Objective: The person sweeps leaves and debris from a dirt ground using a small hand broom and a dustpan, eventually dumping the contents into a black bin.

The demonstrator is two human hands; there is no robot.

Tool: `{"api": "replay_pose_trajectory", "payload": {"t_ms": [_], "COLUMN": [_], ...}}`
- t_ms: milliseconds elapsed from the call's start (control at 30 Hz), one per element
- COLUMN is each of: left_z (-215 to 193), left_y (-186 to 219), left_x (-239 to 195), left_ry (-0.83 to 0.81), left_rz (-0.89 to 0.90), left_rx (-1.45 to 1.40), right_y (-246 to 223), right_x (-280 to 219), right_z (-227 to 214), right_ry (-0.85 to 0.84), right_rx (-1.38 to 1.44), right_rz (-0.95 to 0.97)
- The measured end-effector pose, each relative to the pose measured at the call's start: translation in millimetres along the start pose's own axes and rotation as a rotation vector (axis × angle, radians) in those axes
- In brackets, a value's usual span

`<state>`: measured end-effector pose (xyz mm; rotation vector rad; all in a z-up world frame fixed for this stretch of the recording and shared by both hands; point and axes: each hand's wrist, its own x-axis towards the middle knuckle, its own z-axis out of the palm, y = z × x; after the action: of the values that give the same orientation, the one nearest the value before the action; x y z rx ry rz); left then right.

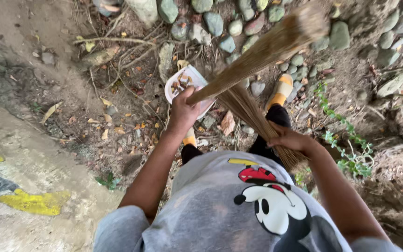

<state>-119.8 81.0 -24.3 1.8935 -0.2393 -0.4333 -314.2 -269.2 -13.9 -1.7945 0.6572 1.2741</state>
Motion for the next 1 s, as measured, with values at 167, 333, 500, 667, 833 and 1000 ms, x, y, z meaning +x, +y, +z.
{"api": "replay_pose_trajectory", "payload": {"t_ms": [167,333,500,667,833,1000], "left_z": [-20.1,-29.5,-20.5,-19.6,-29.0,-36.8], "left_y": [-16.7,-34.4,-28.5,-31.8,-38.8,-30.8], "left_x": [-16.3,-51.0,-59.6,-48.2,-41.3,-37.3], "left_ry": [0.161,0.366,0.557,0.591,0.57,0.566], "left_rz": [0.02,-0.197,-0.144,-0.101,-0.171,-0.164], "left_rx": [-0.094,-0.164,-0.09,-0.151,-0.196,-0.196], "right_y": [-52.4,-148.4,-243.6,-240.3,-235.3,-317.5], "right_x": [-90.6,-81.2,22.5,1.5,-82.0,-41.6], "right_z": [-34.1,-79.3,-88.0,-96.3,-151.8,-172.3], "right_ry": [-0.113,0.049,0.157,0.006,-0.115,0.041], "right_rx": [0.067,-0.321,-0.143,-0.552,-0.688,-0.916], "right_rz": [0.177,0.038,0.048,-0.041,0.186,0.056]}}
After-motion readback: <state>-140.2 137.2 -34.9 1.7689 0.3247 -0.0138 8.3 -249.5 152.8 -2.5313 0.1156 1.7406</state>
